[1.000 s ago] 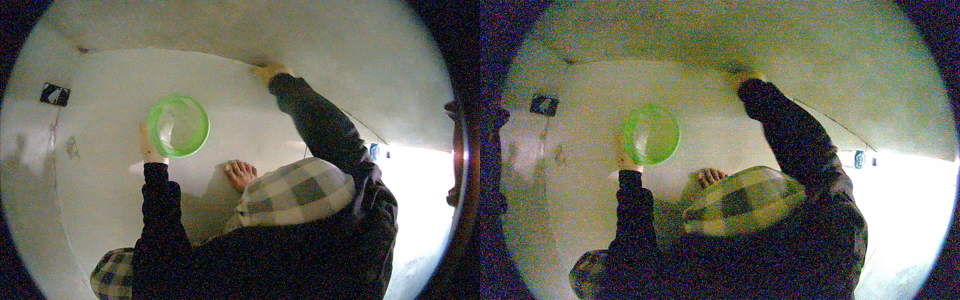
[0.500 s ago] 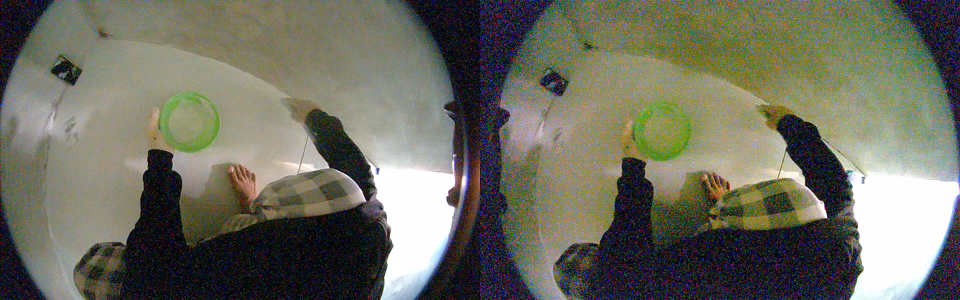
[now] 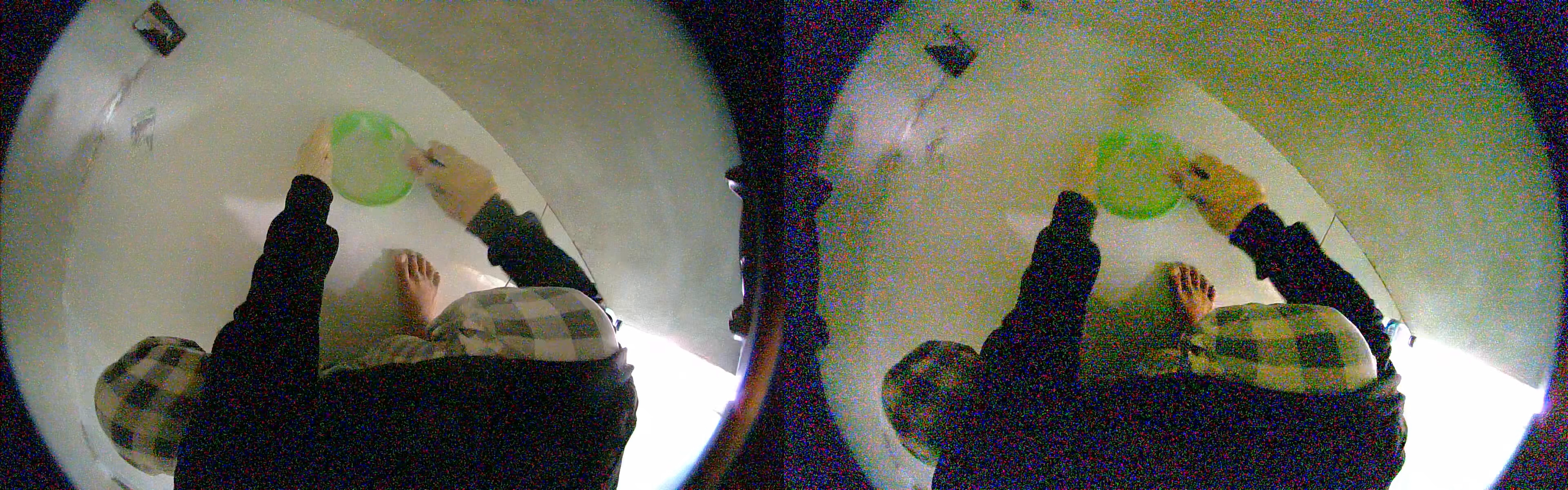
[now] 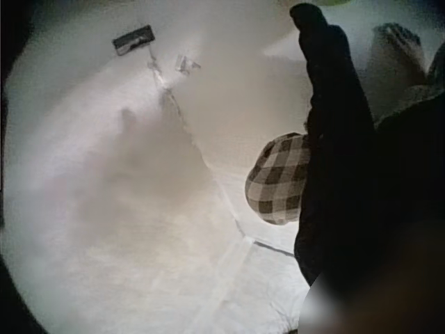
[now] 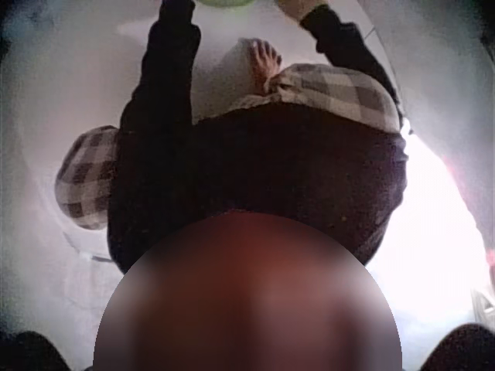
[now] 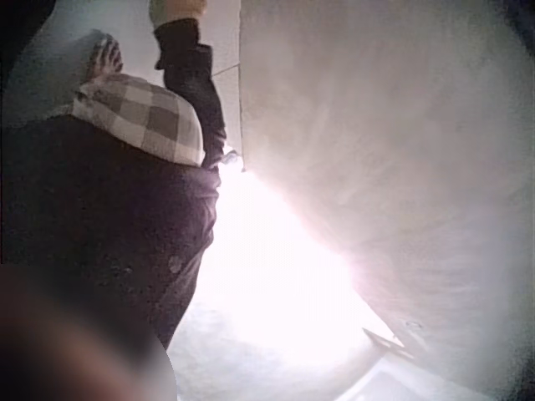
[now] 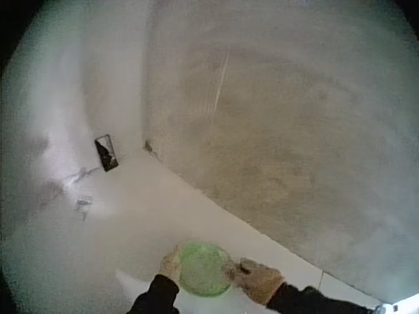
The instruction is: The person kneels on a tiled floor and repeatedly wipes the surface with a cloth, dipping it into a green bowl of water. They move the bowl and a plastic bottle as needed to reach different areas.
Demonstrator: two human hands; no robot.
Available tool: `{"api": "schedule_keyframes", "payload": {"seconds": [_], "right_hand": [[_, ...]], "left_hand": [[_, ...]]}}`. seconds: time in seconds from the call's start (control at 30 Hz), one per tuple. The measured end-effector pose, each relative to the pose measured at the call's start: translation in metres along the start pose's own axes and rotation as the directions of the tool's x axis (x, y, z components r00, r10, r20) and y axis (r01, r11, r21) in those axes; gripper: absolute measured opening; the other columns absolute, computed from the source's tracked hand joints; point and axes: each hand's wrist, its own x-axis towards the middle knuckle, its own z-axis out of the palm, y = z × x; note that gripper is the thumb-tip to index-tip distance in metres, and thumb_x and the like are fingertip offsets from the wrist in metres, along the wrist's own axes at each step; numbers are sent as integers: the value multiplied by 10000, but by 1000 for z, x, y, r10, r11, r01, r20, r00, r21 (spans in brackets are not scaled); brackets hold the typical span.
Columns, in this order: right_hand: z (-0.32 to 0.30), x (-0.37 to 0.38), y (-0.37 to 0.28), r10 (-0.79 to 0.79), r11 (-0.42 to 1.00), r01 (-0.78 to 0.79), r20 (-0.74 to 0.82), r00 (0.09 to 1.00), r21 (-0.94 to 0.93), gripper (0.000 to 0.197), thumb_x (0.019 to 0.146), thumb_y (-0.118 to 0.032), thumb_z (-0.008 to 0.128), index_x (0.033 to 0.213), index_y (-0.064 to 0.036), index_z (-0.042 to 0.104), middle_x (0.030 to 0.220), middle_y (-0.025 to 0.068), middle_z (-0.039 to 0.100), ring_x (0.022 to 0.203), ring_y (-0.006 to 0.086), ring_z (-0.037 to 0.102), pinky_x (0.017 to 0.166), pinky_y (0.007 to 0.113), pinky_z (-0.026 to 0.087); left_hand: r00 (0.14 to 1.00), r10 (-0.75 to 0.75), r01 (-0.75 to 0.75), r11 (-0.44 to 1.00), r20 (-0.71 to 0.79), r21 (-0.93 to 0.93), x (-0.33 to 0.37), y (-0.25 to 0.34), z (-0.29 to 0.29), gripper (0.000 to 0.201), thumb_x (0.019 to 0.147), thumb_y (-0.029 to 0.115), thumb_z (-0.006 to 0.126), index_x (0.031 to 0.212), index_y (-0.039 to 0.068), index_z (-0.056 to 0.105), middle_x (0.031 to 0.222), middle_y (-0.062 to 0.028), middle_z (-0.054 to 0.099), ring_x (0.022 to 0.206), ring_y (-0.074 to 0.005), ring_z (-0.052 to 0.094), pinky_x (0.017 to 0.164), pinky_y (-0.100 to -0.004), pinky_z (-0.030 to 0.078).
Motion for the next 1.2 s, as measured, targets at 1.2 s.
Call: {"api": "schedule_keyframes", "payload": {"seconds": [1.2], "right_hand": [[81,80,155,528,843,-538,232,817,-26,345,969,-265,402,1297,-205,493,1210,188,575,1073,348,615,872,471,526]], "left_hand": [[621,-661,550,750,-421,-367,-108,133,-45,531,961,469,372,1106,36,643,1038,-128,634,948,-259,617,816,-380,494]]}}
